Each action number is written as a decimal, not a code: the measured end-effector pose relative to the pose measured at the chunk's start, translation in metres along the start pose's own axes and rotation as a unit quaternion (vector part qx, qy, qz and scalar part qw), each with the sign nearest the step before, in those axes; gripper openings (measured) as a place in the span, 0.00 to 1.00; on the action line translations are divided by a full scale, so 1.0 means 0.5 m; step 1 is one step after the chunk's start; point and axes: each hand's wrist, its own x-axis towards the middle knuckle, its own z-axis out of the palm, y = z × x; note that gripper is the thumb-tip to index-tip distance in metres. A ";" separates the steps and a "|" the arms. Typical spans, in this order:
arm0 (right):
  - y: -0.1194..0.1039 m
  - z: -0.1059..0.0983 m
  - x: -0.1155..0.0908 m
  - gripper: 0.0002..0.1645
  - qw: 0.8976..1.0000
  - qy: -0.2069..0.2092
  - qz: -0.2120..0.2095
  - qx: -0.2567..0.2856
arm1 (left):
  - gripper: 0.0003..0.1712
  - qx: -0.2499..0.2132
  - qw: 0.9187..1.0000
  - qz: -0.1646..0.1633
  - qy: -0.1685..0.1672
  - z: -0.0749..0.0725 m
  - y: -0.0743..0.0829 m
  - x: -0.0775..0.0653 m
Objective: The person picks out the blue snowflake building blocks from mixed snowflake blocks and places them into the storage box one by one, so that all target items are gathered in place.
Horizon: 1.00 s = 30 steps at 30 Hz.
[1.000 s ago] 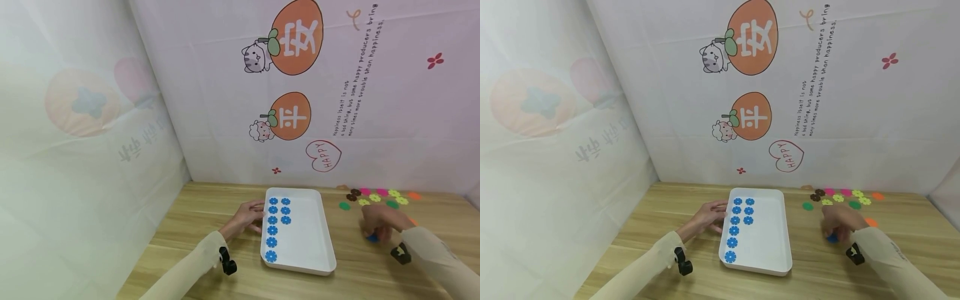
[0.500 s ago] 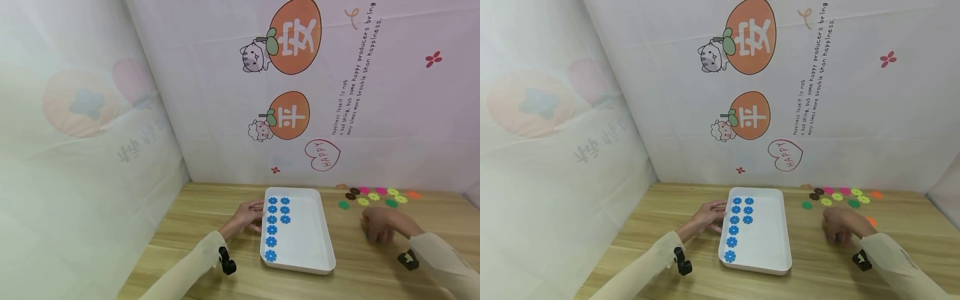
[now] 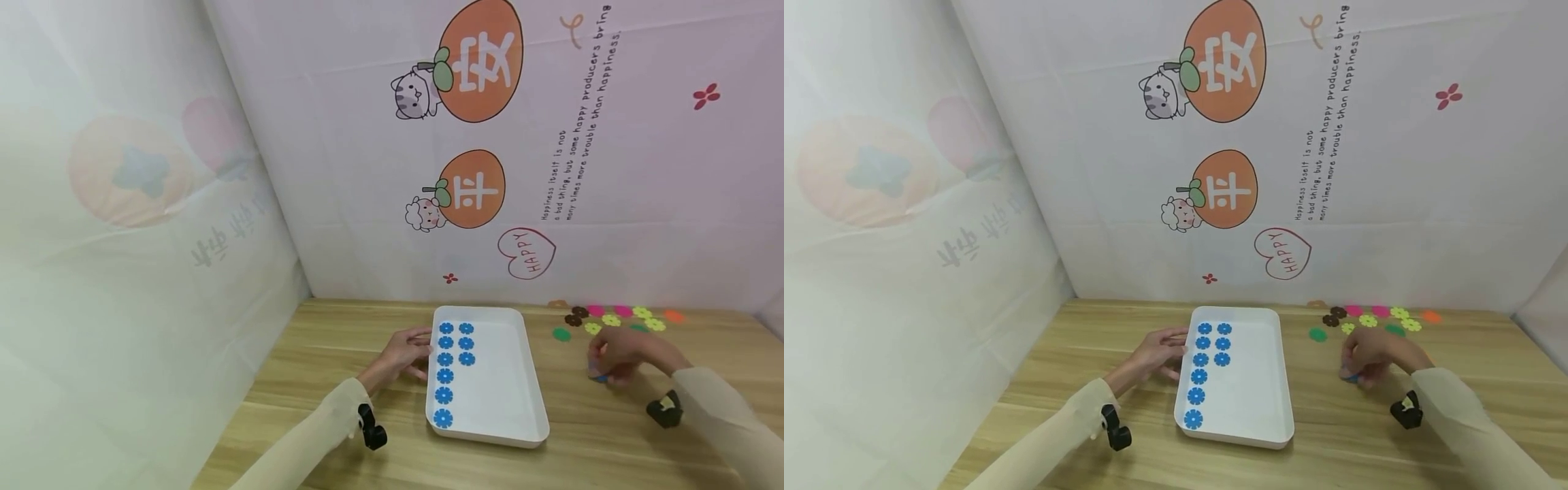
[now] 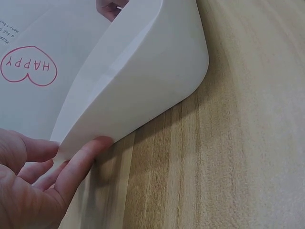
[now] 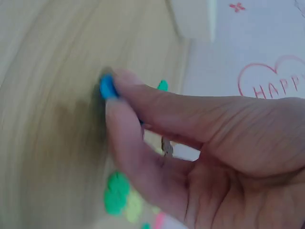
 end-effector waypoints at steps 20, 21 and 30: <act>-0.093 0.028 0.038 0.16 0.959 -0.033 -0.121 0.253 | 0.28 0.012 1.000 0.009 0.002 0.010 0.003 0.004; -0.099 0.032 0.042 0.16 0.954 -0.045 -0.127 0.267 | 0.28 0.012 1.000 0.009 0.004 0.009 0.002 0.004; -0.145 0.071 0.071 0.13 0.945 -0.063 -0.139 0.290 | 0.27 0.021 1.000 0.008 0.008 0.005 0.002 -0.005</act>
